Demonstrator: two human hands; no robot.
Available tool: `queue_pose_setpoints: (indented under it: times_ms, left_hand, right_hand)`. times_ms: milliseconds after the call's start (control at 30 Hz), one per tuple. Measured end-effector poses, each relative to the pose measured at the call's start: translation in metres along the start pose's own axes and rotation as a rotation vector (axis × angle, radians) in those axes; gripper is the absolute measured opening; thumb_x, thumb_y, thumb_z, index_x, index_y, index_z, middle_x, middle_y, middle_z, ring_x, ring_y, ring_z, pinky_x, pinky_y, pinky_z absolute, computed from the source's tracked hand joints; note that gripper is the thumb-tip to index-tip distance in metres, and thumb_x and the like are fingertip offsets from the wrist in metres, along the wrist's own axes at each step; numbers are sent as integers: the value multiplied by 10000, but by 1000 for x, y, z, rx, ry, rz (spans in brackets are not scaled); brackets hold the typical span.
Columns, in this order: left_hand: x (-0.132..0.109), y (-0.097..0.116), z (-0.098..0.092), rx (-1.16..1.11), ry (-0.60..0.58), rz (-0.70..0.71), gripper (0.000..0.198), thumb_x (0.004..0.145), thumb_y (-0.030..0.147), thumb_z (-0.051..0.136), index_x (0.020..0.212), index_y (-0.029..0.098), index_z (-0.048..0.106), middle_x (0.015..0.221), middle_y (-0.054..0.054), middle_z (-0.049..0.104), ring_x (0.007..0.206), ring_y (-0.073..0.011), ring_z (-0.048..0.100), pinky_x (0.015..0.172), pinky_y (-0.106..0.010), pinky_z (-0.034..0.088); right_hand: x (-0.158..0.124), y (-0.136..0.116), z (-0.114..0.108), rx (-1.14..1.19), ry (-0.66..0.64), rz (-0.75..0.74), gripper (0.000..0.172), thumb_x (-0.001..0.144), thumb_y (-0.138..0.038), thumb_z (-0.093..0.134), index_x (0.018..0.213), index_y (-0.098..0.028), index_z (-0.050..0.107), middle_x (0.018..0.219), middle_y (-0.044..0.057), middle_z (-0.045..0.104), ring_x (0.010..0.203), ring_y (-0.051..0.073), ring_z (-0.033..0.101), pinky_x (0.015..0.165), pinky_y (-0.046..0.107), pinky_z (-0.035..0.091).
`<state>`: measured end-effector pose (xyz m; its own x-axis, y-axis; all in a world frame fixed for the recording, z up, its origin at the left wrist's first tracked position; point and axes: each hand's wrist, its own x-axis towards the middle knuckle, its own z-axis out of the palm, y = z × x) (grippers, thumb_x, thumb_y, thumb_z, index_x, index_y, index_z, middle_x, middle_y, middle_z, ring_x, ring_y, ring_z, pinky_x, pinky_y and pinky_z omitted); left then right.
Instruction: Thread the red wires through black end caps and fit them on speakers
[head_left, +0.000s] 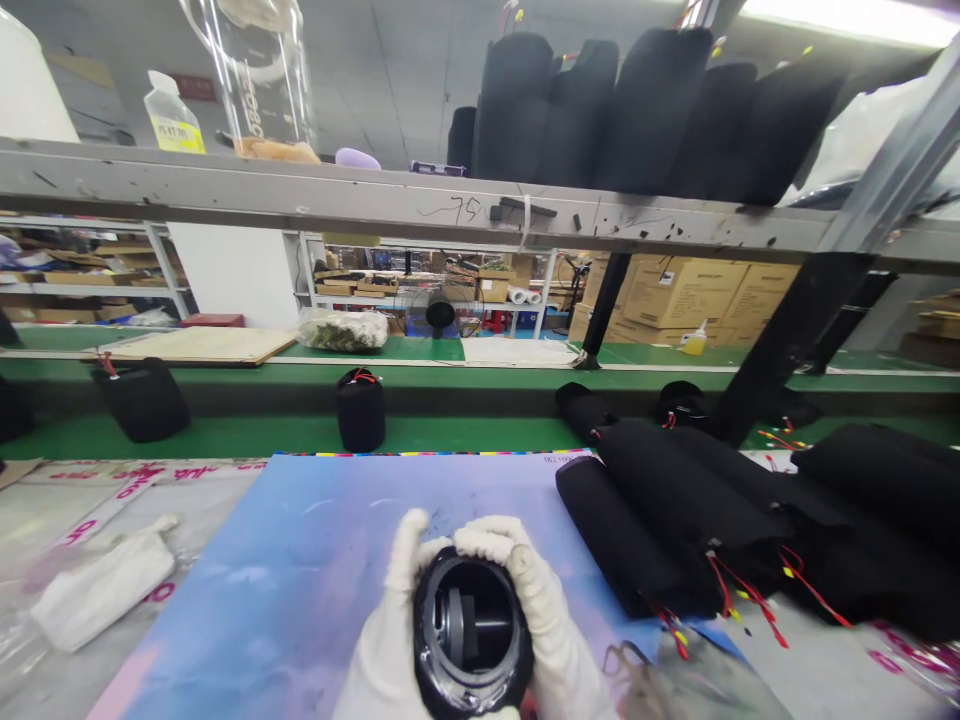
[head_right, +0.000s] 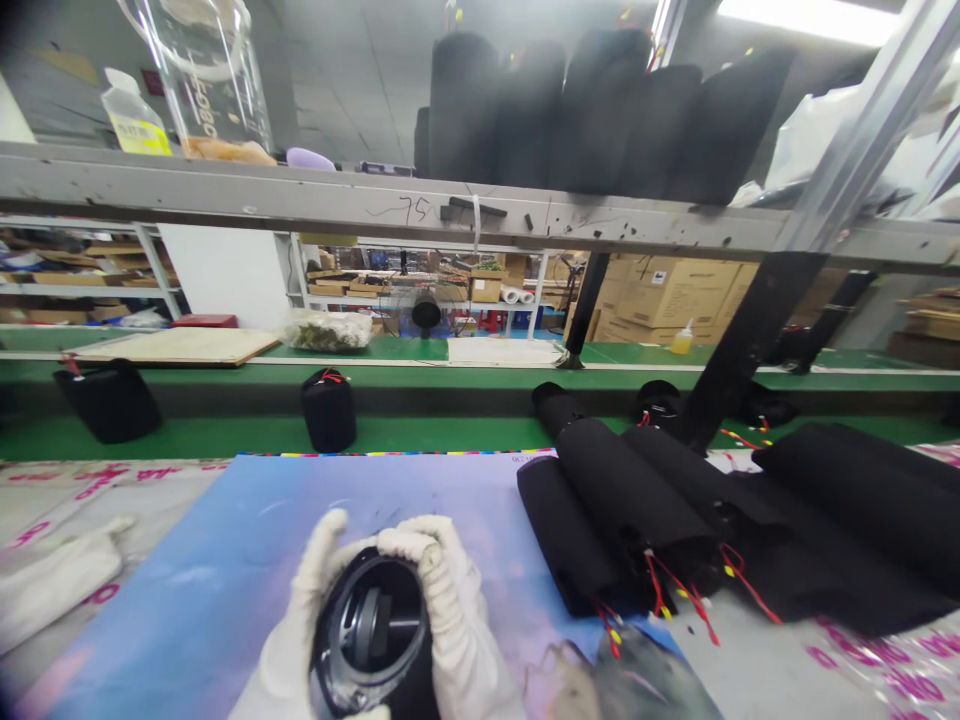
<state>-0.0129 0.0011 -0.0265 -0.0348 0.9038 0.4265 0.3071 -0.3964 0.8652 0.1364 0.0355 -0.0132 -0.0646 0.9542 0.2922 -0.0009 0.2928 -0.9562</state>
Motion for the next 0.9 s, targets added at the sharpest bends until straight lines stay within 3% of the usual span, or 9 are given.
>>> queue_pose_setpoints:
  times_ms: [100,167,233,333,433,567,667,767,900]
  left_hand:
    - [7,6,-2,72,15,118,602,849,489,663,1401,288,533,1400,-86,606,1299,-311,575,1100,-424,472]
    - [7,6,-3,125,58,152,492,896,447,621,1369,322,571,1387,-55,623,1291,-277,584,1102,-381,468]
    - [6,3,-5,154,67,143,466,909,409,612,1369,345,575,1392,-32,627,1292,-260,584,1119,-363,450]
    - [7,-7,-7,85,9,63,466,909,488,577,1339,312,617,1399,-37,628,1313,-285,563,1142,-401,431]
    - [13,-20,-7,1,-13,-63,477,942,556,468,1270,278,674,1343,-42,671,1280,-279,594,1134,-419,444]
    - [19,-28,-6,-23,-34,-158,448,971,521,415,1193,277,717,1296,-32,701,1262,-259,613,1153,-421,422]
    - [14,-22,-5,-25,-64,-190,454,961,496,448,1313,286,642,1356,-40,662,1296,-278,585,1156,-459,412]
    - [5,-11,-8,-13,-87,-165,605,889,527,571,1448,307,501,1436,-53,596,1334,-322,543,1168,-522,364]
    - [1,0,-13,14,-79,-142,549,891,523,559,1412,350,538,1416,-22,614,1360,-323,515,1191,-549,309]
  right_hand:
    - [-2,5,1,72,-21,-47,582,1016,-614,269,1141,-274,725,1163,50,739,1093,255,691,970,405,574]
    - [-6,5,1,92,35,-60,569,1024,-590,262,1183,-275,710,1219,57,722,1124,252,681,999,410,559]
    - [-11,3,1,58,82,-81,458,1004,-567,390,1159,-290,721,1275,49,691,1187,250,642,1068,396,504]
    - [-12,-2,-3,12,88,-121,330,987,-479,499,1057,-272,747,1221,58,700,1180,238,633,1087,367,477]
    - [-12,-2,-7,12,26,-120,403,974,-552,483,1075,-255,736,1206,82,713,1176,255,650,1056,385,508]
    - [-23,7,-10,-20,-47,-42,641,834,-737,562,1298,-298,622,1458,89,563,1362,313,518,1110,438,451]
    - [-32,13,-11,-47,-41,28,655,857,-726,528,1363,-311,563,1522,87,495,1408,311,463,1128,448,423]
    - [-35,14,-13,-44,-65,57,772,790,-756,588,1409,-300,519,1525,104,489,1405,331,461,1114,460,435]
    - [-33,9,-12,-26,-83,83,779,777,-731,620,1412,-291,517,1539,111,468,1389,341,480,1086,455,464]
